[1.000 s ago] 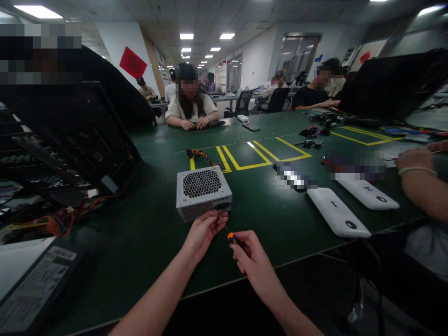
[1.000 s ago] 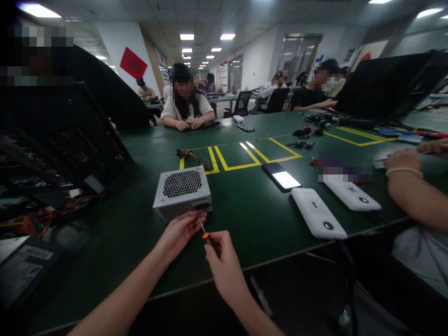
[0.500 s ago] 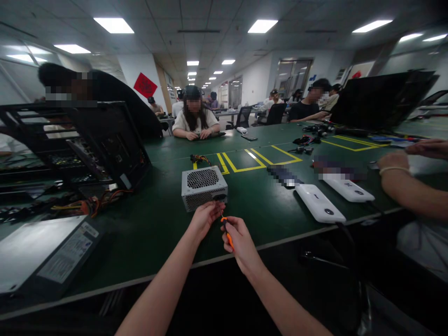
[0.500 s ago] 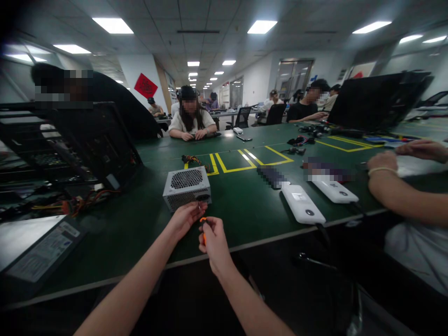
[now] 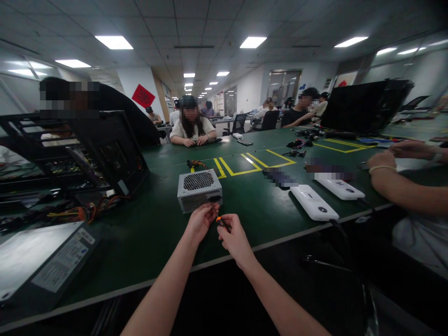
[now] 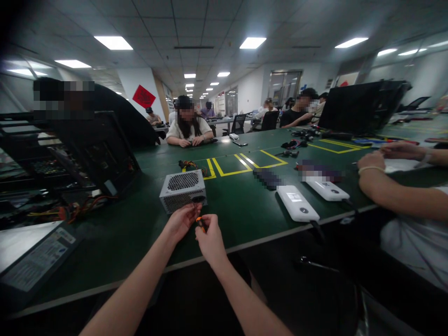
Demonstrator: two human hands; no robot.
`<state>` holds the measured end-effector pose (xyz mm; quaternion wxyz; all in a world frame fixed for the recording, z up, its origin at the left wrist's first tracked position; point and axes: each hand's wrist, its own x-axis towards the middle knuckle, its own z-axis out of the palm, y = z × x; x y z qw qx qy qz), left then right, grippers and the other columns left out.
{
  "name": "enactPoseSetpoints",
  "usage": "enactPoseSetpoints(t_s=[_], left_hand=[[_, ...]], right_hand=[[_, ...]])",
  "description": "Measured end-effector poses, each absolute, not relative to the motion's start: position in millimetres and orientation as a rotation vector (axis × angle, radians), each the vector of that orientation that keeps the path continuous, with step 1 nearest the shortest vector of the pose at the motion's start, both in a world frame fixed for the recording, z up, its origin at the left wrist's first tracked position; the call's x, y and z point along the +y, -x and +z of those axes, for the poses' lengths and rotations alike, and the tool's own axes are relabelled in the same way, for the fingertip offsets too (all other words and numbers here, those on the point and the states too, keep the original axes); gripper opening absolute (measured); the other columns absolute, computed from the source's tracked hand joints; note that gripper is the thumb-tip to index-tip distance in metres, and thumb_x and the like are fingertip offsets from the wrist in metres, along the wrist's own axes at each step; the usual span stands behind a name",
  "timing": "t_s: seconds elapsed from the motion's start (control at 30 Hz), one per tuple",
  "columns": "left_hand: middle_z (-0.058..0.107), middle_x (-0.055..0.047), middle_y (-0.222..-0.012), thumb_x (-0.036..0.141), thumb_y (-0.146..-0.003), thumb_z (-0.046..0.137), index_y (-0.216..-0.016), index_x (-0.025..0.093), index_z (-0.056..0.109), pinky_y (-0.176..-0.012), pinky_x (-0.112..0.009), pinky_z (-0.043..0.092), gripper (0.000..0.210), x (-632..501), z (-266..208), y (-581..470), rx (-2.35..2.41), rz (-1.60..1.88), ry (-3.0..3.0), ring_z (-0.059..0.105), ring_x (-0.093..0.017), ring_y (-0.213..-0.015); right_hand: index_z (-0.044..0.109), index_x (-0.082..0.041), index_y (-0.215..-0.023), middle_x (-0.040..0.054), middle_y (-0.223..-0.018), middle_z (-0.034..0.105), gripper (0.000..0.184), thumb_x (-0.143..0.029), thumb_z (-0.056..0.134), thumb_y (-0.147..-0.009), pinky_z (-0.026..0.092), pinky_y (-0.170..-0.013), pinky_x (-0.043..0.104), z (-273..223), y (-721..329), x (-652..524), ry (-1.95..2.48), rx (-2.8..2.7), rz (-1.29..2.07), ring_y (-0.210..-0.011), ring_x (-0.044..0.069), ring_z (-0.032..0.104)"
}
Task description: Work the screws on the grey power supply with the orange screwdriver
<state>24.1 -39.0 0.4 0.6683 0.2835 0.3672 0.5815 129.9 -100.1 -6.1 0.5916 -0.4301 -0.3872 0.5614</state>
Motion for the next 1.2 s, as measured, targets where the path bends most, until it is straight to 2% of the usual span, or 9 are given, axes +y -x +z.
enactPoseSetpoints(t_s=[0.07,0.23,0.3,0.47,0.63,0.77,0.93,1.2], left_hand=[[0.067,-0.011,-0.078,0.0,-0.075,0.049,-0.078,0.009,0.058,-0.067,-0.021,0.051,0.013,-40,2,-25,0.835,1.308,-0.642,0.063,-0.012,-0.072],[0.067,-0.01,-0.075,-0.001,-0.075,0.049,-0.077,0.009,0.058,-0.064,-0.02,0.05,0.013,-41,5,-26,0.86,1.309,-0.639,0.063,-0.011,-0.068],[0.067,-0.01,-0.074,-0.001,-0.075,0.048,-0.077,0.009,0.057,-0.064,-0.02,0.05,0.013,-41,5,-25,0.87,1.306,-0.637,0.063,-0.012,-0.067],[0.067,-0.012,-0.076,0.001,-0.077,0.045,-0.078,0.008,0.057,-0.065,-0.022,0.05,0.014,-39,5,-25,0.89,1.297,-0.639,0.064,-0.013,-0.069],[0.067,-0.013,-0.078,0.005,-0.08,0.045,-0.08,0.008,0.057,-0.065,-0.025,0.051,0.012,-35,6,-25,0.936,1.26,-0.627,0.064,-0.015,-0.07],[0.067,-0.014,-0.081,0.006,-0.081,0.045,-0.081,0.008,0.057,-0.065,-0.024,0.051,0.012,-33,5,-26,0.923,1.254,-0.637,0.064,-0.015,-0.072],[0.067,-0.013,-0.08,0.003,-0.081,0.042,-0.081,0.007,0.057,-0.067,-0.023,0.052,0.016,-31,3,-26,0.924,1.269,-0.626,0.064,-0.013,-0.072],[0.067,-0.015,-0.083,0.004,-0.079,0.047,-0.081,0.007,0.058,-0.065,-0.022,0.051,0.011,-27,3,-27,0.931,1.272,-0.621,0.065,-0.015,-0.074]], right_hand=[[0.044,-0.02,-0.086,-0.0039,-0.071,0.05,0.026,-0.019,0.058,-0.063,0.029,-0.036,0.015,-3,-124,-103,1.001,-0.853,1.359,-0.051,0.007,0.047],[0.044,-0.017,-0.087,-0.0005,-0.07,0.052,0.02,-0.024,0.051,-0.069,0.035,-0.041,0.017,8,-119,-109,1.002,-0.74,1.482,-0.052,0.007,0.048],[0.043,-0.017,-0.087,-0.0001,-0.07,0.053,0.02,-0.026,0.05,-0.071,0.034,-0.04,0.016,9,-120,-109,1.001,-0.733,1.493,-0.051,0.006,0.048],[0.043,-0.019,-0.088,-0.0037,-0.071,0.051,0.024,-0.025,0.056,-0.069,0.027,-0.032,0.014,0,-125,-106,0.994,-0.837,1.421,-0.047,0.006,0.044],[0.044,-0.02,-0.091,-0.0018,-0.08,0.051,0.02,-0.024,0.052,-0.074,0.033,-0.033,0.015,-9,-134,-106,1.016,-1.064,1.333,-0.05,0.007,0.047],[0.042,-0.02,-0.096,-0.001,-0.081,0.051,0.02,-0.027,0.048,-0.079,0.032,-0.033,0.016,-12,-149,-108,1.08,-1.199,1.259,-0.05,0.006,0.047],[0.045,-0.02,-0.098,0.0013,-0.086,0.053,0.019,-0.025,0.048,-0.079,0.034,-0.037,0.017,-16,-169,-106,1.104,-1.246,1.121,-0.056,0.008,0.05],[0.047,-0.02,-0.094,0.0005,-0.085,0.054,0.016,-0.023,0.048,-0.079,0.033,-0.04,0.018,-11,-154,-105,1.058,-1.253,1.152,-0.055,0.007,0.049]])
